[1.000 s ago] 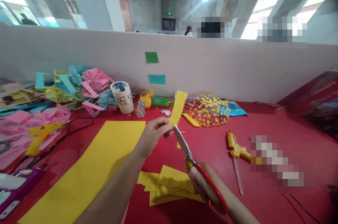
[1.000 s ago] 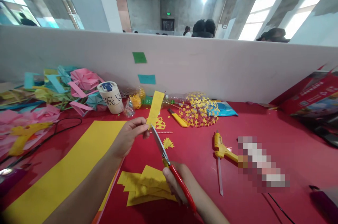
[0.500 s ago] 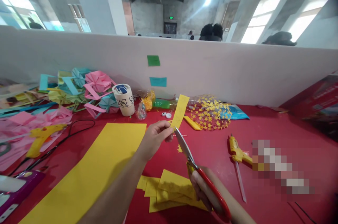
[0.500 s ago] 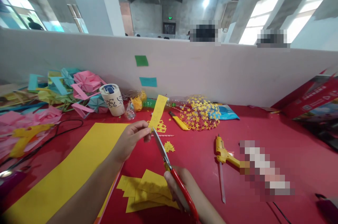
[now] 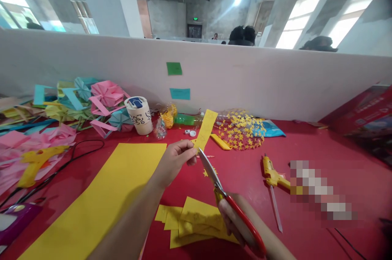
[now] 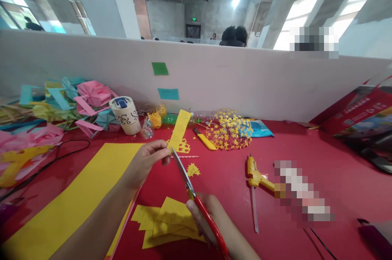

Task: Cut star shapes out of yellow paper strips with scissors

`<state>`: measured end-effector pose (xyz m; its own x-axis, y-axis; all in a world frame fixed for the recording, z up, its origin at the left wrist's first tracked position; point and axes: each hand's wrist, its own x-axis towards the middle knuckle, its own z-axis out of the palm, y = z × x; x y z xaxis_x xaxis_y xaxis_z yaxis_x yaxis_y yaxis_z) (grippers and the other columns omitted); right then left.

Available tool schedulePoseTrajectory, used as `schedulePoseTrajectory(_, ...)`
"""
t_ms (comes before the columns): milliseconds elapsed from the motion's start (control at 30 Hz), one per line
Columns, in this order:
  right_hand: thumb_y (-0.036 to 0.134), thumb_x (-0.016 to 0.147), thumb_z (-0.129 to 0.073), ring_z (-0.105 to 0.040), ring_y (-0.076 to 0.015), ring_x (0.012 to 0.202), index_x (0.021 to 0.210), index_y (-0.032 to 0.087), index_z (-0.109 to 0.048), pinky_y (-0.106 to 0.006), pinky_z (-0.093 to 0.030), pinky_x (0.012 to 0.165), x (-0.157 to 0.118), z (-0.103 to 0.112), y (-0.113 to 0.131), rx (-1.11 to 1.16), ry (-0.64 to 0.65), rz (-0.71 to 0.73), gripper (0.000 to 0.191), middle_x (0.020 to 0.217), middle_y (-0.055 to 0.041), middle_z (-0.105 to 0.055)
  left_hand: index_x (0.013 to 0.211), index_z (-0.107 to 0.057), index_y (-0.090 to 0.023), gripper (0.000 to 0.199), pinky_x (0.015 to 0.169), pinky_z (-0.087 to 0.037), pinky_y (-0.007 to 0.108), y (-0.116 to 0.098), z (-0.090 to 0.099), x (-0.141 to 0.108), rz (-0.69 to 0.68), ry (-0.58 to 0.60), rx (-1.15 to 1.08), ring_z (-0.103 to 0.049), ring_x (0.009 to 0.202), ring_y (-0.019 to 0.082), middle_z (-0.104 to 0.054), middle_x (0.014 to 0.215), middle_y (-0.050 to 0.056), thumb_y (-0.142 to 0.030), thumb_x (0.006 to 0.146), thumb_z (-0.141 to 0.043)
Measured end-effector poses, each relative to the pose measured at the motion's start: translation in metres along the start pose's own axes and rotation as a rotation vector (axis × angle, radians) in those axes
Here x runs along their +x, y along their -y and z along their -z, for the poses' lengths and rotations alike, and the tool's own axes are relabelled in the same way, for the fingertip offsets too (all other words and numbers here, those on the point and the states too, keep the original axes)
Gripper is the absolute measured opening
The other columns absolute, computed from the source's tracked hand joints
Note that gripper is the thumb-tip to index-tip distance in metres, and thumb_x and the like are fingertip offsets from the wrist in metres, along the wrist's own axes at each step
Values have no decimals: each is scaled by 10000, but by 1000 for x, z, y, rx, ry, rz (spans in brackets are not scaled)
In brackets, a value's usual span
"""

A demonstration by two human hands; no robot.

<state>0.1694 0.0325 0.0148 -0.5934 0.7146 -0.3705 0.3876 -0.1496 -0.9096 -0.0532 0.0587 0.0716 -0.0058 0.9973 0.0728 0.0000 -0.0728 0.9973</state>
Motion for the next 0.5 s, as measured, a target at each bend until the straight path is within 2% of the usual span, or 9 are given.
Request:
schedulePoseTrajectory(133, 791, 769, -378, -431, -119, 407, 688, 206, -477, -242, -343, 432, -3, 2, 4, -33, -7, 1, 598, 500, 9, -470, 667, -576, -165, 186, 613, -406, 217, 0, 0, 1, 1, 4, -9, -500, 584, 91, -583, 583, -33, -254, 830, -580)
schedulePoseTrajectory(300, 751, 786, -417, -432, -114, 398, 752, 189, -523, -233, -346, 419, -4, 3, 5, -39, 9, -8, 573, 502, 14, -479, 665, -566, -169, 185, 608, -403, 213, 4, 1, 1, -9, 8, -36, -499, 574, 85, -587, 576, -40, -246, 832, -582)
schedulePoseTrajectory(500, 704, 802, -445, -393, -82, 348, 756, 184, -505, -194, -296, 349, 2, 0, -4, -31, 6, -20, 526, 485, 44, -448, 641, -579, -167, 208, 599, -408, 223, 5, 6, 0, -29, 17, -29, -512, 565, 91, -594, 569, -31, -233, 838, -568)
